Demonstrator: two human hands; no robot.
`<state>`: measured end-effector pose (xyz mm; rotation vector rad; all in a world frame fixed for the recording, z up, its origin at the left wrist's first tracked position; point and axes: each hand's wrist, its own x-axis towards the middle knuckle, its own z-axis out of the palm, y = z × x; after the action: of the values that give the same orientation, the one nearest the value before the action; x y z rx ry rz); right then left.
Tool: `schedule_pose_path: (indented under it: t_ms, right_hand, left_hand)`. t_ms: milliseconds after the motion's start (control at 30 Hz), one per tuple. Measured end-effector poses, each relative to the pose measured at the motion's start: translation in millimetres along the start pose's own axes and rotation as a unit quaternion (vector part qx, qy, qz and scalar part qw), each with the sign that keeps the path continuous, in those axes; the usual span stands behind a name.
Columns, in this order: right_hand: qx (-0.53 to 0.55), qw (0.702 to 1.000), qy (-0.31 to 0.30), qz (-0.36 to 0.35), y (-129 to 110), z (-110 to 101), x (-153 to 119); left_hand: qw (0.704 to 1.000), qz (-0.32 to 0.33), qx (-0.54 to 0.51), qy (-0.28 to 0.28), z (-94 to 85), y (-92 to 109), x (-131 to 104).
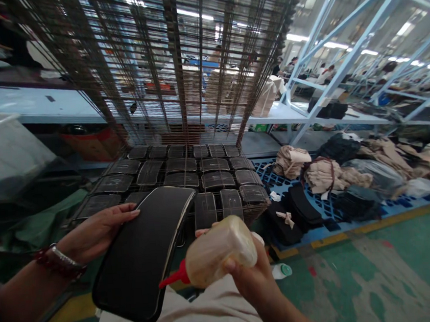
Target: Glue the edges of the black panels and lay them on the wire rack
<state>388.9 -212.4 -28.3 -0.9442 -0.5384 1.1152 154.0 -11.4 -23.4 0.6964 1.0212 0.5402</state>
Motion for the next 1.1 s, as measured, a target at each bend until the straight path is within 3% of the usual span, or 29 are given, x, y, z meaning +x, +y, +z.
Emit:
schedule_pose_path:
  t_ms: [167,267,400,567,833,967,1100]
  right_hand:
    - [-0.015,1.000,-0.013,0.003,-4,12,-5]
    - [-0.010,1.000,-0.013,-0.001,-3,14,-4]
    - [0.011,1.000,-0.013,-0.014,1,9,2]
    - [0.042,0.996,0.032,-0.065,6,-7,16]
    - [0.057,0.982,0.103,-0.147,3,-13,39]
    - [0.048,0.978,0.122,-0.160,3,-11,38]
    - [0.045,0.985,0.094,-0.134,17,-21,33]
  left_hand:
    - [1.000,0.004,-0.015,0.027,-4.2,0,3]
    - [0.996,0.007,-0.051,0.075,-7.3,0,3]
    - [0.983,0.002,-0.113,0.145,-14.2,-3,3]
    - [0.968,-0.035,-0.179,0.171,-21.3,-21,5]
    - [0.944,-0.009,-0.252,0.214,4.6,-58,-1]
    - [0.935,-0.004,-0.281,0.217,12.0,-63,0]
    - [0.927,-0.002,-0.298,0.229,14.5,-64,2]
